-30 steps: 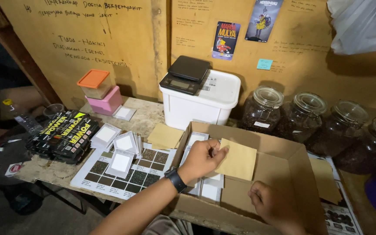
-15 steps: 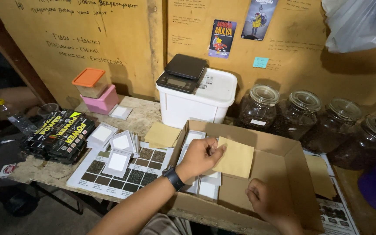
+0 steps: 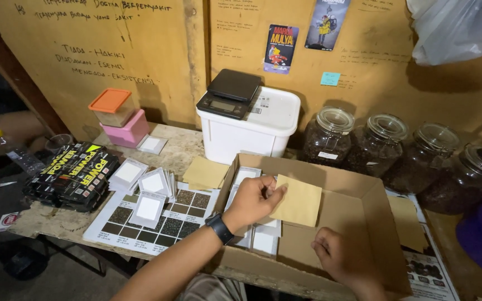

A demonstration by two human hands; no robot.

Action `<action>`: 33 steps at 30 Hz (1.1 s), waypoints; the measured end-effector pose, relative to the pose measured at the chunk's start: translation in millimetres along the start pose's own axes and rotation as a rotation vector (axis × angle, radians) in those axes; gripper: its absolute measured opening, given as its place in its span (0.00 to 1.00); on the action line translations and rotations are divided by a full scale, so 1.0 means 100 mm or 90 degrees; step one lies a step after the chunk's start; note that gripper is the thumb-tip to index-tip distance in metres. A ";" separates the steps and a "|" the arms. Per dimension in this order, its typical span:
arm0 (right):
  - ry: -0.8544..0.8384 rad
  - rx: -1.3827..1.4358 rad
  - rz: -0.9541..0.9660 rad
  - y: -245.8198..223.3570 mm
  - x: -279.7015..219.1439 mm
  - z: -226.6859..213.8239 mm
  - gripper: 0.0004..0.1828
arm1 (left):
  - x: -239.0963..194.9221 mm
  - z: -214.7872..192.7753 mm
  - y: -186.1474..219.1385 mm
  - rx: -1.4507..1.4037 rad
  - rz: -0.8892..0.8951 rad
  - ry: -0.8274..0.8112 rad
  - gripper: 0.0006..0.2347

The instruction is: The person folds small rectangular paper packets and places them into white cardboard slots within a larger brown box.

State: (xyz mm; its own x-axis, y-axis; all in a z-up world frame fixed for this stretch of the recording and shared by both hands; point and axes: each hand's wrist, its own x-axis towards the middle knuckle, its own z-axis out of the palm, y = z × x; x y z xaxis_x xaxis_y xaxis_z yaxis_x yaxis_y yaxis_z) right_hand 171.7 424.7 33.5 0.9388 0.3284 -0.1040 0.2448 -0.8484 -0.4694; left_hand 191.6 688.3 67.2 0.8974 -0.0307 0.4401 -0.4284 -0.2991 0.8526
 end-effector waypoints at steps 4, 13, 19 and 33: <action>0.006 0.000 -0.009 -0.02 -0.03 -0.03 0.12 | 0.00 0.00 0.02 -0.014 0.002 -0.001 0.19; 0.033 -0.009 -0.037 0.08 0.02 0.04 0.13 | 0.01 0.03 -0.08 0.014 0.048 0.016 0.19; 0.111 0.006 -0.085 0.39 0.16 0.31 0.15 | -0.01 0.02 -0.04 -0.029 0.036 0.000 0.19; 0.161 0.134 -0.154 1.03 0.47 0.84 0.12 | -0.02 0.02 -0.03 0.005 0.013 -0.002 0.19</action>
State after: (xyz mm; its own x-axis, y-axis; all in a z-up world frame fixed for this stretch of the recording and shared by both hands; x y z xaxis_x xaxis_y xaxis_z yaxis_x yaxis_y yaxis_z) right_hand 220.7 387.5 -93.0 0.8968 0.3732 0.2377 0.4352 -0.6476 -0.6255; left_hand 191.1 687.4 63.5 0.8890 -0.0391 0.4562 -0.4453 -0.3058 0.8416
